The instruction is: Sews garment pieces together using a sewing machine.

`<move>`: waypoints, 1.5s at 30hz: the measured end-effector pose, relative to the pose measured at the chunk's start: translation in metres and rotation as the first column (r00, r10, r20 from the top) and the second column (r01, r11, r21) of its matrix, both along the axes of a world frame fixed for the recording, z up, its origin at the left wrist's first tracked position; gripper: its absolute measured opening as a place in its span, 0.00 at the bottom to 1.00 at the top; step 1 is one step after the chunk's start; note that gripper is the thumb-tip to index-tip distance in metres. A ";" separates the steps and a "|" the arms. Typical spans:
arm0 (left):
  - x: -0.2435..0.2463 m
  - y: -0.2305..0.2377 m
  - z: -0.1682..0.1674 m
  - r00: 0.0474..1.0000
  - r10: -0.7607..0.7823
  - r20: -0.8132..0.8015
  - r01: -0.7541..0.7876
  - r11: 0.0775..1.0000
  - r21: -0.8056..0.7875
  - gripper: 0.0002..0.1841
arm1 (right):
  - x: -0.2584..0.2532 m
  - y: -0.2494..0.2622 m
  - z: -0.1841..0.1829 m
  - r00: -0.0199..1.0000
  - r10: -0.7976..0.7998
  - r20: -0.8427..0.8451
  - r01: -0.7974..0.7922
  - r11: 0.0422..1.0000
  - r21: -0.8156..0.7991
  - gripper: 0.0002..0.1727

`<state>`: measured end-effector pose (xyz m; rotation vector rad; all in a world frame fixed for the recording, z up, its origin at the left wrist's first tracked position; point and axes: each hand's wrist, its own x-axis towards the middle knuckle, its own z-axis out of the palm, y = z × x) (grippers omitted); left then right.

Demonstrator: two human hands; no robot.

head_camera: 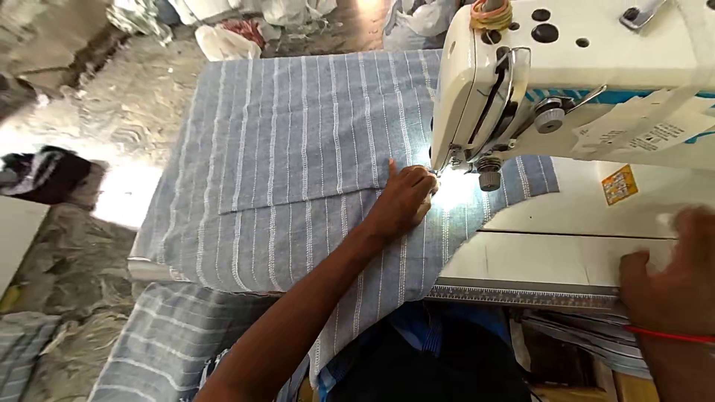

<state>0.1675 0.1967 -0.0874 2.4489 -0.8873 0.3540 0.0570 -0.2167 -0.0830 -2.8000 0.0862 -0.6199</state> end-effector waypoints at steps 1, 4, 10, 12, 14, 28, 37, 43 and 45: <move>0.000 0.000 0.000 1.000 -0.011 0.016 0.011 1.000 -0.021 0.10 | -0.001 -0.001 -0.008 1.000 -0.005 -0.006 0.005 1.000 -0.009 0.31; -0.007 0.000 0.002 0.999 -0.025 0.021 0.026 0.999 -0.032 0.08 | -0.003 0.010 0.004 0.998 -0.046 0.041 0.047 0.999 -0.013 0.31; -0.005 -0.001 0.000 1.000 0.008 0.020 -0.008 1.000 -0.010 0.09 | 0.025 0.125 0.049 0.965 0.239 -0.111 -0.216 0.959 0.184 0.23; -0.004 -0.004 0.001 1.000 0.012 0.018 -0.012 1.000 -0.014 0.09 | 0.046 0.172 0.043 0.926 0.325 -0.191 -0.259 0.916 0.307 0.24; -0.005 -0.005 0.001 0.999 0.034 0.019 -0.033 0.999 -0.035 0.09 | 0.062 0.208 0.029 0.912 0.363 -0.191 -0.293 0.903 0.313 0.25; -0.026 0.068 -0.002 0.892 0.450 -0.052 -0.405 0.844 0.351 0.37 | -0.012 0.084 0.082 0.668 -0.142 -0.731 -0.016 0.979 -0.205 0.47; -0.066 0.012 0.004 0.945 0.322 -0.062 -0.309 0.937 0.161 0.31 | 0.005 0.158 0.046 0.900 0.070 -0.430 -0.083 0.996 -0.012 0.48; -0.048 -0.016 -0.001 0.974 0.221 -0.060 -0.197 0.943 0.269 0.34 | -0.005 0.136 0.011 0.890 -0.016 -0.456 -0.019 0.997 -0.072 0.53; -0.041 -0.020 -0.002 0.977 0.206 -0.063 -0.182 0.945 0.271 0.35 | -0.003 0.126 0.010 0.911 0.016 -0.413 -0.052 0.996 -0.076 0.51</move>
